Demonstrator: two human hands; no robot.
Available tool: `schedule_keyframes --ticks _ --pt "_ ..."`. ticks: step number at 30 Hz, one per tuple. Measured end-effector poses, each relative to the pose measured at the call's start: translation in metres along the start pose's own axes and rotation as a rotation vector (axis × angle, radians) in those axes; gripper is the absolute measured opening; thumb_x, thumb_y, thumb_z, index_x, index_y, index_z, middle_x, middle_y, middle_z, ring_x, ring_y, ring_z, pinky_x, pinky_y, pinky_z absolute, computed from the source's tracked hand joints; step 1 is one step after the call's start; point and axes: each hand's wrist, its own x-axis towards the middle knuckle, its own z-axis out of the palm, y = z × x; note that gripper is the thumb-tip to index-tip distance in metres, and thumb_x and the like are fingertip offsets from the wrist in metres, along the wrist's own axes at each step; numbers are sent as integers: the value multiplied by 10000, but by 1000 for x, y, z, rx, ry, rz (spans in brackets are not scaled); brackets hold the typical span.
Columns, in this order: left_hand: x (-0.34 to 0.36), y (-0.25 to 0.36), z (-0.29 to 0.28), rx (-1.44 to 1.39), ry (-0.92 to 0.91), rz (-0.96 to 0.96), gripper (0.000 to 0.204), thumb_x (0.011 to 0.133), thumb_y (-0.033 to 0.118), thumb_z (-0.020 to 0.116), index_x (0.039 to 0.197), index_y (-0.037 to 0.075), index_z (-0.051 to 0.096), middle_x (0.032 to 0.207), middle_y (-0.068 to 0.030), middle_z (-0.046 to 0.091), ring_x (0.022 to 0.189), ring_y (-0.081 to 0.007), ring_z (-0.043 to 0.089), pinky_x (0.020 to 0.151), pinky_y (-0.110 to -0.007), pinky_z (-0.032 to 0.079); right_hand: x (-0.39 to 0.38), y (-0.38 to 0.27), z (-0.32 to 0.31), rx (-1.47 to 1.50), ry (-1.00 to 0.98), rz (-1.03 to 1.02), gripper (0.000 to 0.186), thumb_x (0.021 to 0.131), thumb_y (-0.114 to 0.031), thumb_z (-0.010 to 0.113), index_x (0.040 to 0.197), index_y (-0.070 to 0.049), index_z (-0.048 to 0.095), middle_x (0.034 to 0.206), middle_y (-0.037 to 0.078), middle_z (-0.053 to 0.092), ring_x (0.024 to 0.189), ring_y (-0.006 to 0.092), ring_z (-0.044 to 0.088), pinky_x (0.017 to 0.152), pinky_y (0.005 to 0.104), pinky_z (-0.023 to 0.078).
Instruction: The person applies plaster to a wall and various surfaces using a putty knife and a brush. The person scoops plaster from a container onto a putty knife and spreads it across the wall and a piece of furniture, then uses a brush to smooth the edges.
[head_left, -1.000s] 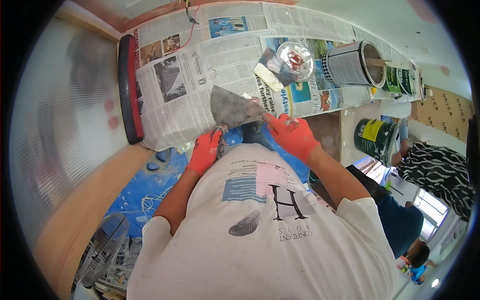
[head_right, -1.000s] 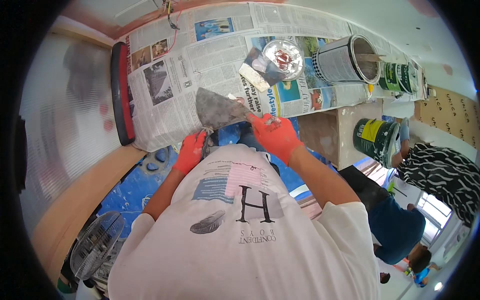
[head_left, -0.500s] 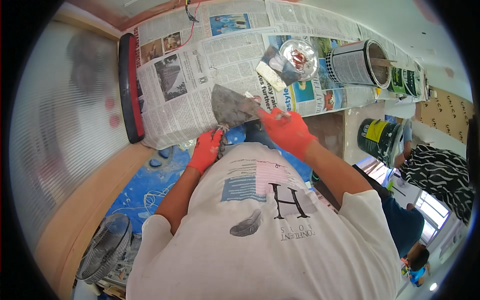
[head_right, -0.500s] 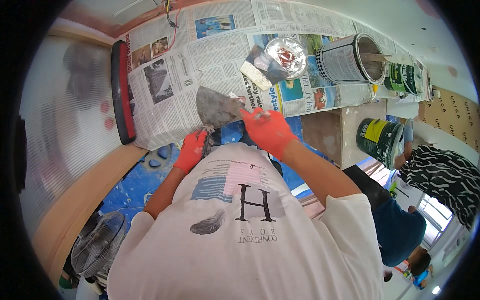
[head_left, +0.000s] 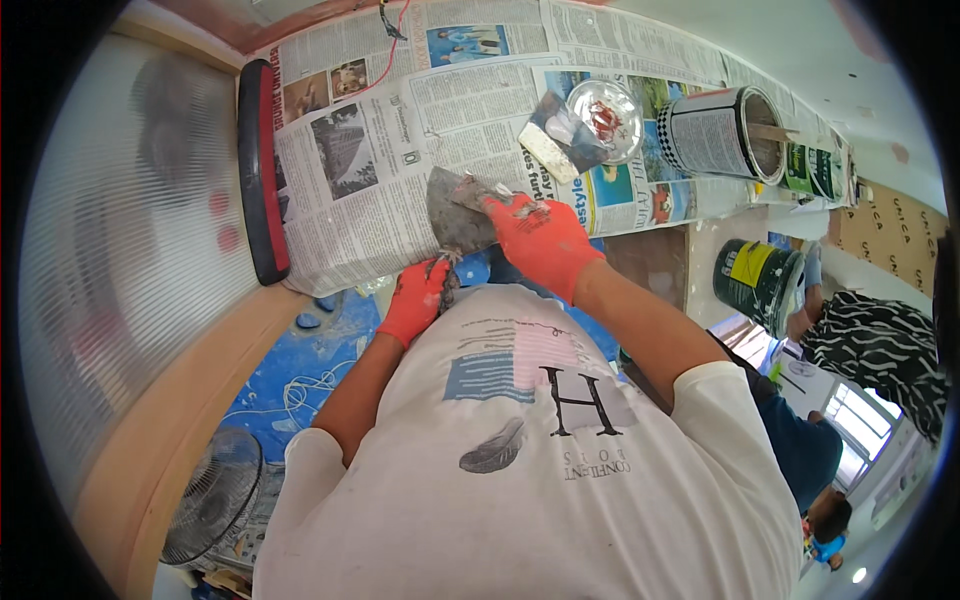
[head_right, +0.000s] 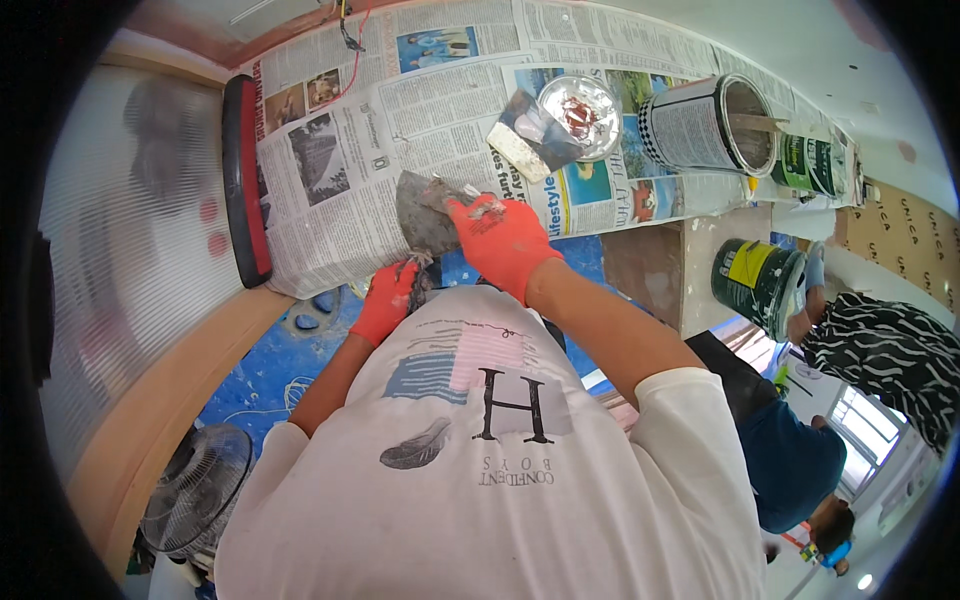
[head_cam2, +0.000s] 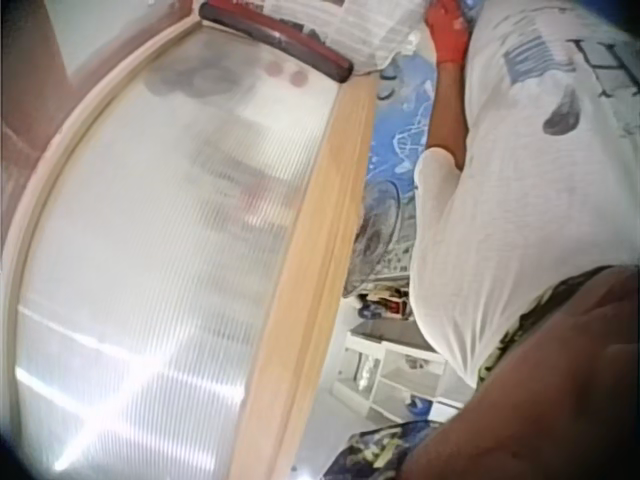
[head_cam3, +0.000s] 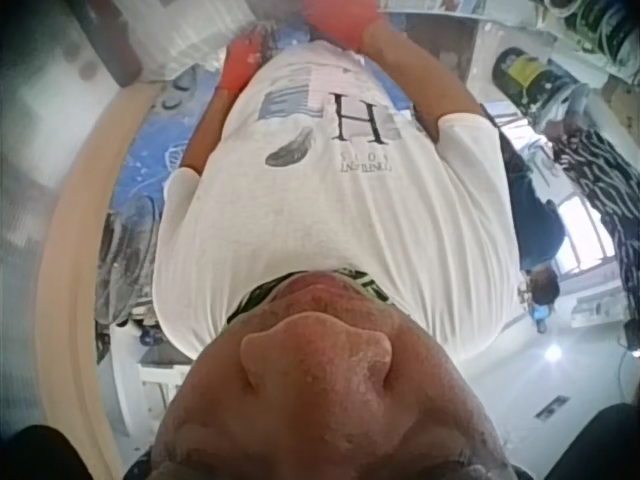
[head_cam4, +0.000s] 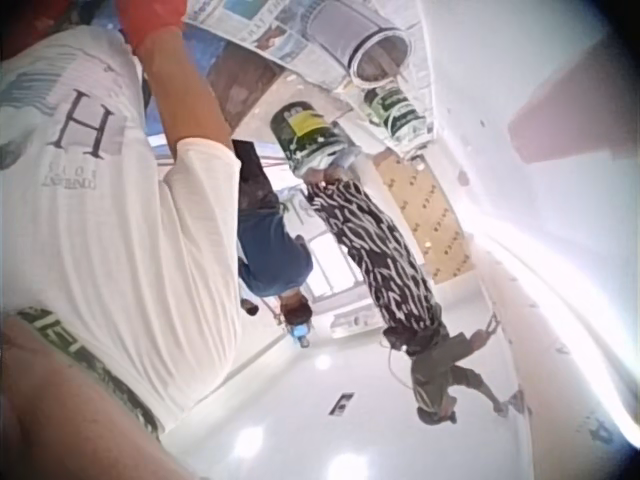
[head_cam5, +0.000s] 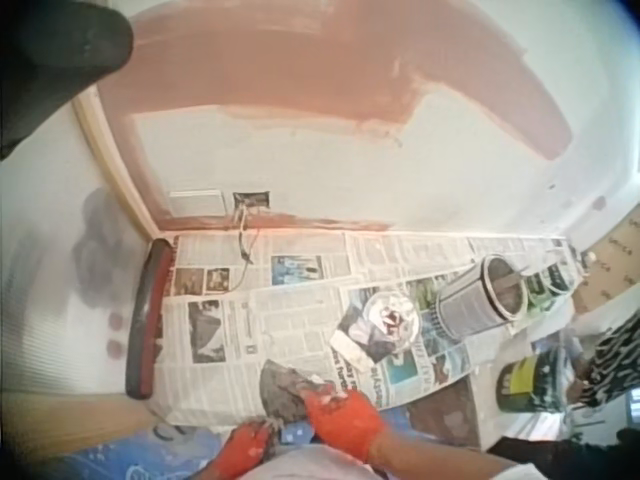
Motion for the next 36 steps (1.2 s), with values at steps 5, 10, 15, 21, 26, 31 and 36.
schedule_keyframes --ticks 5,10,15,21,26,31,36 --pt "-6 16 -4 -11 26 5 547 979 413 507 1150 -90 639 1101 -311 651 1090 -440 608 966 -436 459 -25 29 9 143 -147 4 231 912 -187 576 1139 -158 615 784 73 596 703 270 618 624 383 504" --pt "-3 6 4 -29 93 39 515 982 394 505 1125 -79 647 1048 -303 662 1048 -443 618 934 -436 468 2 -11 -20 -23 -74 -9 307 878 -178 597 1185 -167 597 807 81 622 749 274 643 651 394 525" --pt "-6 16 -1 -54 58 34 498 981 386 509 1086 -81 645 976 -300 661 973 -427 642 862 -438 481 -11 10 -13 -200 19 -243 366 883 -178 596 1247 -163 566 894 76 638 742 264 647 638 398 528" --pt "-4 2 6 -1 106 220 489 983 384 506 1044 -81 643 921 -278 665 904 -406 647 814 -425 481 16 -2 8 27 1 -214 390 886 -157 558 1276 -158 552 928 88 641 766 272 652 640 395 530" --pt "-10 27 -6 -85 86 71 480 985 381 501 1035 -74 645 901 -273 663 876 -409 641 802 -426 480 -14 -8 -28 -283 -58 -208 272 926 -146 472 1173 -120 584 956 130 653 856 311 657 704 412 525" --pt "-5 19 -2 -92 -1 62 480 988 384 494 1041 -68 647 910 -273 664 868 -412 637 802 -423 479 12 3 12 146 -79 -100 439 901 -228 586 1327 -136 533 905 82 622 800 260 649 663 378 525" --pt "2 -11 9 -41 50 104 480 990 398 491 1058 -51 647 881 -235 669 835 -387 639 759 -427 476 19 -33 -27 56 8 50 412 970 -263 550 1345 -92 536 954 87 658 918 257 653 746 351 515"
